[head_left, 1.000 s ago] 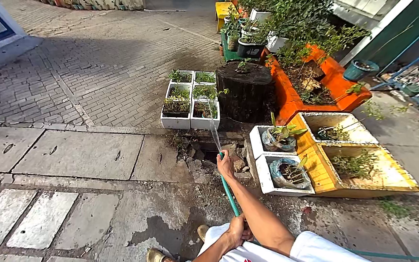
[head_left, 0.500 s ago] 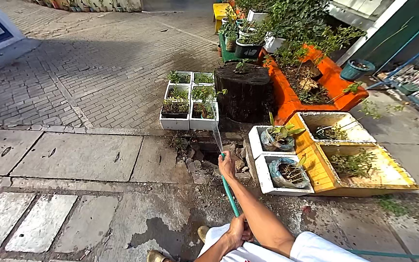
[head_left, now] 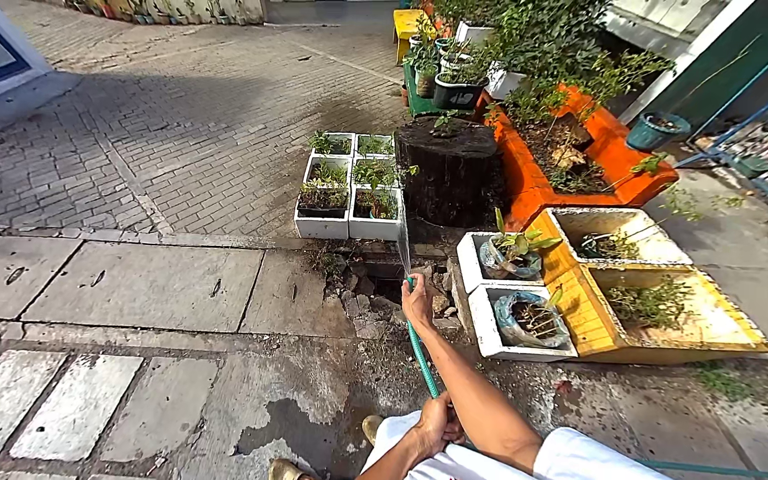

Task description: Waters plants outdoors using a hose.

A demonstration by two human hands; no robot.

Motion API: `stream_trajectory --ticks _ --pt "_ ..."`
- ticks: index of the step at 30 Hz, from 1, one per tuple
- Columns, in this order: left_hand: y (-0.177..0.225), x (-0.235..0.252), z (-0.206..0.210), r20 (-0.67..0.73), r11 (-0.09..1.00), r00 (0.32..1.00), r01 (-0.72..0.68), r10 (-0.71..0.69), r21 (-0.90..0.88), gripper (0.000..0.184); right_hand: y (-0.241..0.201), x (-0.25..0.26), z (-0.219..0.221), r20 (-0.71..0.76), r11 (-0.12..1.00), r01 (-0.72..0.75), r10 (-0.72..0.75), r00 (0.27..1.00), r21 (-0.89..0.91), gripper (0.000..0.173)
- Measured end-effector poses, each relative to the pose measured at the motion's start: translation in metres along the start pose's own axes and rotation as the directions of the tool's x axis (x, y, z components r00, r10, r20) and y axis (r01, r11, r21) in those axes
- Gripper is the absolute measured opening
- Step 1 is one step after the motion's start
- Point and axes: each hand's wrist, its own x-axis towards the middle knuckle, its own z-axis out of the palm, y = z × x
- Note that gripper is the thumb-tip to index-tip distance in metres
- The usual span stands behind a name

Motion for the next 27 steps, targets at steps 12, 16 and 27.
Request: stream_trajectory --ticks 12,16,27 --pt "0.002 -0.005 0.004 -0.044 1.000 0.999 -0.009 0.008 -0.022 0.058 -0.015 -0.007 0.009 0.119 0.997 0.081 -0.079 0.990 -0.012 0.037" --pt "0.003 -0.007 0.007 -0.037 1.000 0.999 -0.025 0.024 -0.007 0.057 -0.015 -0.008 0.007 0.116 0.996 0.087 -0.086 0.989 -0.007 0.037" --pt "0.005 -0.011 0.011 -0.098 0.999 0.994 -0.042 0.041 -0.008 0.061 -0.019 -0.010 0.006 0.187 0.996 0.085 -0.088 0.978 0.026 0.040"
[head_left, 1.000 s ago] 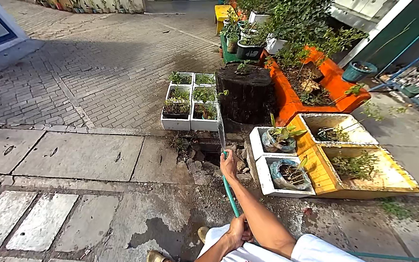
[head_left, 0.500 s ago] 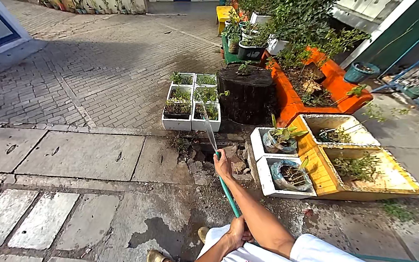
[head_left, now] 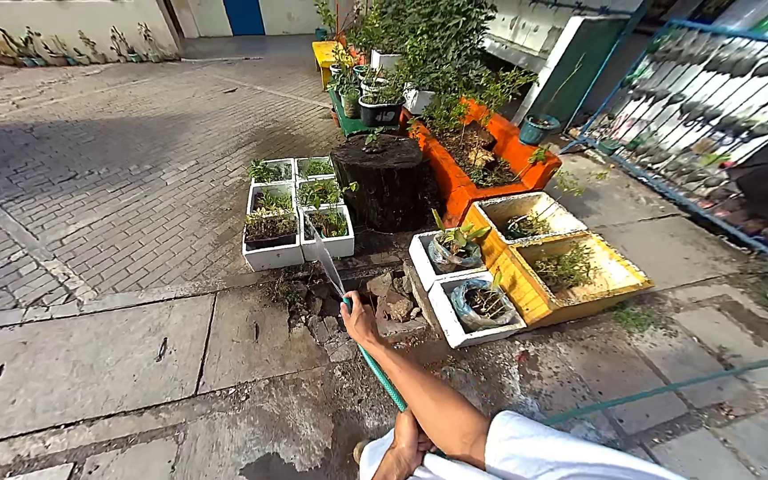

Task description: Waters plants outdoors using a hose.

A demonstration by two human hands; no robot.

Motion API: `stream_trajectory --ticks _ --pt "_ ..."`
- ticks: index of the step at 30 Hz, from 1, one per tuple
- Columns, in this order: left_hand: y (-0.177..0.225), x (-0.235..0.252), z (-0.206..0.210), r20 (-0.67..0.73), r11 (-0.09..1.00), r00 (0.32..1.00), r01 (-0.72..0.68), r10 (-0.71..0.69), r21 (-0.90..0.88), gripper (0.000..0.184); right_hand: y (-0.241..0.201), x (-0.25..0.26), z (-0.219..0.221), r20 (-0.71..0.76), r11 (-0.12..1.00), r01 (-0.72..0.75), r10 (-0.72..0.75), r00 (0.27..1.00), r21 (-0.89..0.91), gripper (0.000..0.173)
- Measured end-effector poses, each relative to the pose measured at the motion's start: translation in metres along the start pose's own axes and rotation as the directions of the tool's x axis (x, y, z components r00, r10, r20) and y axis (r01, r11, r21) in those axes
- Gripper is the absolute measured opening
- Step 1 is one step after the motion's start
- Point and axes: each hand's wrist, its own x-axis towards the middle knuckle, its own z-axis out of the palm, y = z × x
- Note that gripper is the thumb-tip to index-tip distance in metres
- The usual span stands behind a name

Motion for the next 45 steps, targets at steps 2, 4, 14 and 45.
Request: stream_trajectory --ticks 2,4,14,45 --pt "0.001 -0.001 0.000 0.006 1.000 1.000 0.004 -0.004 0.002 0.061 0.000 0.001 0.001 0.022 1.000 0.020 -0.020 1.000 -0.007 0.040" --pt "0.000 -0.001 -0.002 -0.003 1.000 1.000 0.010 -0.010 0.001 0.061 0.000 0.001 0.001 0.019 1.000 0.022 -0.022 1.000 -0.002 0.040" --pt "-0.001 0.001 -0.009 0.061 1.000 0.998 0.015 -0.015 0.002 0.060 0.007 0.003 0.003 -0.022 0.997 -0.070 0.070 0.997 -0.036 0.040" --pt "-0.006 -0.001 -0.004 0.034 1.000 0.999 0.009 -0.009 -0.005 0.057 0.000 -0.004 0.011 0.066 0.995 0.019 -0.012 0.998 -0.102 0.039"
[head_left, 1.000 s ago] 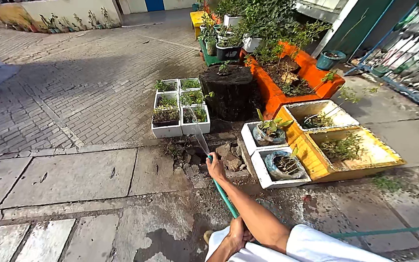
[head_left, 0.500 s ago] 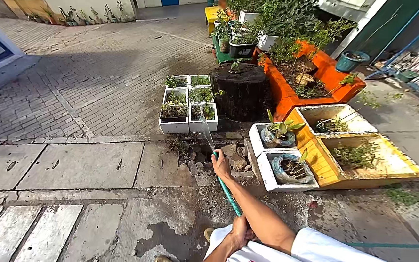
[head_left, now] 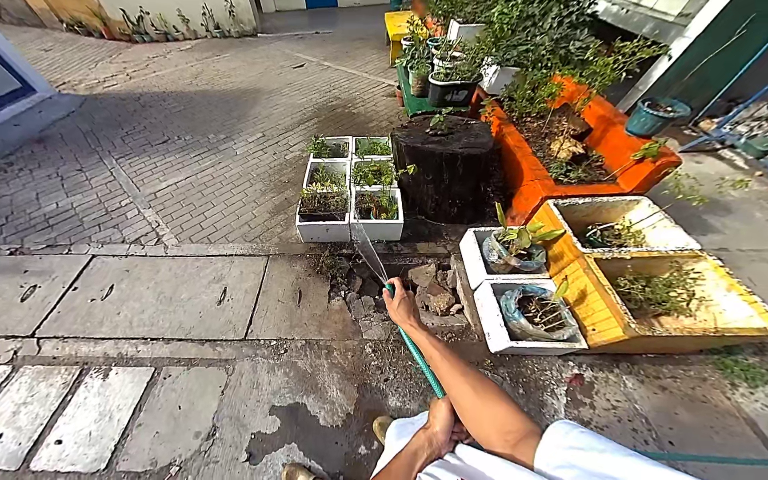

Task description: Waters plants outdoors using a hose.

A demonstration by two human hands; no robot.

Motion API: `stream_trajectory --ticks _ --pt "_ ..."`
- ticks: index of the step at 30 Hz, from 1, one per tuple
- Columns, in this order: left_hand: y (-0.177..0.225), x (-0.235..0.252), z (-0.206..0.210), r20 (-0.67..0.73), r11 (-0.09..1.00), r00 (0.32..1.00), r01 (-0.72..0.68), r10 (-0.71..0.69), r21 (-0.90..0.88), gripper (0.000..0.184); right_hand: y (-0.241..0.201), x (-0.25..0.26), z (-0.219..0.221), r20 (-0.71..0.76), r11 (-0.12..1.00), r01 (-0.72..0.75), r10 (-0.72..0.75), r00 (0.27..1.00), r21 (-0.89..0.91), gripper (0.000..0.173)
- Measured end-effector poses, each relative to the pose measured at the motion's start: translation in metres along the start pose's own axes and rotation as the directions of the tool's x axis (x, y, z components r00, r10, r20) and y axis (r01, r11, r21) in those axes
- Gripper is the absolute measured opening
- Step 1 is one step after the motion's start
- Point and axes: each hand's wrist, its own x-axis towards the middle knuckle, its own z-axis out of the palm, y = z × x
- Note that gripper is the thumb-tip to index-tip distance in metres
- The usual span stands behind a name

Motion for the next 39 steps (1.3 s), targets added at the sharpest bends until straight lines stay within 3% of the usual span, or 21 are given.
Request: stream_trajectory --ticks 19,28,39 --pt "0.001 0.004 -0.001 -0.009 1.000 1.000 0.022 -0.022 0.006 0.056 -0.002 0.001 -0.004 -0.006 1.000 -0.010 0.010 1.000 0.011 0.039" --pt "0.003 0.006 -0.004 -0.007 0.999 1.000 0.024 -0.024 0.022 0.058 0.001 0.003 -0.007 -0.136 0.998 -0.044 0.051 0.989 0.050 0.039" --pt "0.004 0.009 -0.006 0.020 1.000 1.000 0.005 -0.005 0.000 0.057 -0.001 0.004 -0.010 -0.143 0.996 -0.063 0.071 0.987 0.060 0.039"
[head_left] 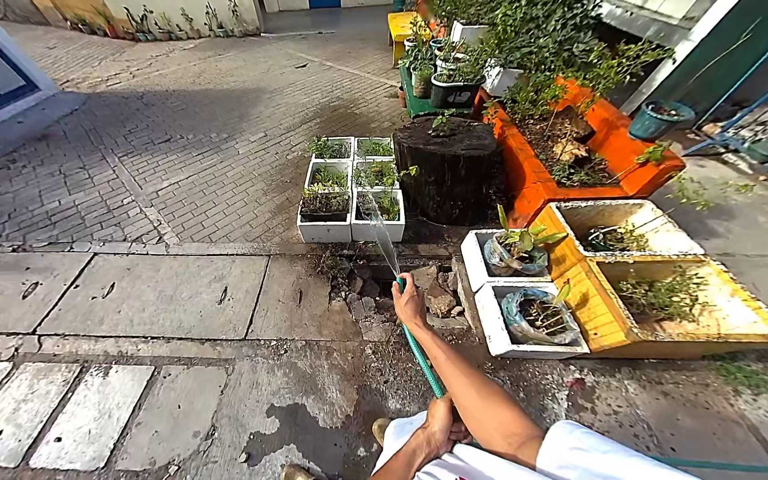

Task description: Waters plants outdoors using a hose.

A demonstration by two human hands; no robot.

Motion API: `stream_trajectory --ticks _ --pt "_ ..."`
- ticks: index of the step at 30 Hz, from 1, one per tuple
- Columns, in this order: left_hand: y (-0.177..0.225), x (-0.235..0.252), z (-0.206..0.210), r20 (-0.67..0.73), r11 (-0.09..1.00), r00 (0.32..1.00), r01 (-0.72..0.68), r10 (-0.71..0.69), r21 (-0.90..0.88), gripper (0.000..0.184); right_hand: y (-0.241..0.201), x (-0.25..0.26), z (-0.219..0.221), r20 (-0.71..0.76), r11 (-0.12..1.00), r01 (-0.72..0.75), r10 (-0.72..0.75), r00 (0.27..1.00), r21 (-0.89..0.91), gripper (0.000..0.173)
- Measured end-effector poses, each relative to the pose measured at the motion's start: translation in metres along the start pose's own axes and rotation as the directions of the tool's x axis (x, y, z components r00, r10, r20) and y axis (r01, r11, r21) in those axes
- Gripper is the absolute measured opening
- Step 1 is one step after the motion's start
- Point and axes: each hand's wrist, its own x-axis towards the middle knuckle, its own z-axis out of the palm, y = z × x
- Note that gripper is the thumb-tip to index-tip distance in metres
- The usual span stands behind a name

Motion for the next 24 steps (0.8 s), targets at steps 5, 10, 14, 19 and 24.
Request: stream_trajectory --ticks 5,10,14,19,24 --pt "0.0014 0.0004 -0.0001 -0.003 1.000 1.000 0.008 -0.008 -0.005 0.057 0.0004 0.0014 0.0014 0.002 1.000 -0.005 0.005 1.000 -0.007 0.039" --pt "0.0020 0.0013 -0.0004 -0.008 1.000 1.000 0.010 -0.010 0.002 0.057 0.0009 0.0025 0.0005 0.005 1.000 0.003 -0.003 1.000 -0.010 0.039" --pt "0.0020 0.0014 0.0005 -0.021 1.000 1.000 0.021 -0.020 0.014 0.057 0.0040 0.0063 0.0021 0.063 0.999 -0.018 0.021 0.998 -0.050 0.039" --pt "0.0012 0.0006 0.0003 -0.024 1.000 1.000 0.010 -0.009 0.024 0.056 0.0061 0.0058 0.0028 0.084 0.998 -0.032 0.037 0.996 -0.057 0.038" --pt "0.0012 0.0009 -0.0013 0.003 0.999 1.000 -0.002 0.002 0.045 0.057 0.0056 0.0047 0.0031 0.035 0.999 0.025 -0.024 0.999 -0.024 0.038"
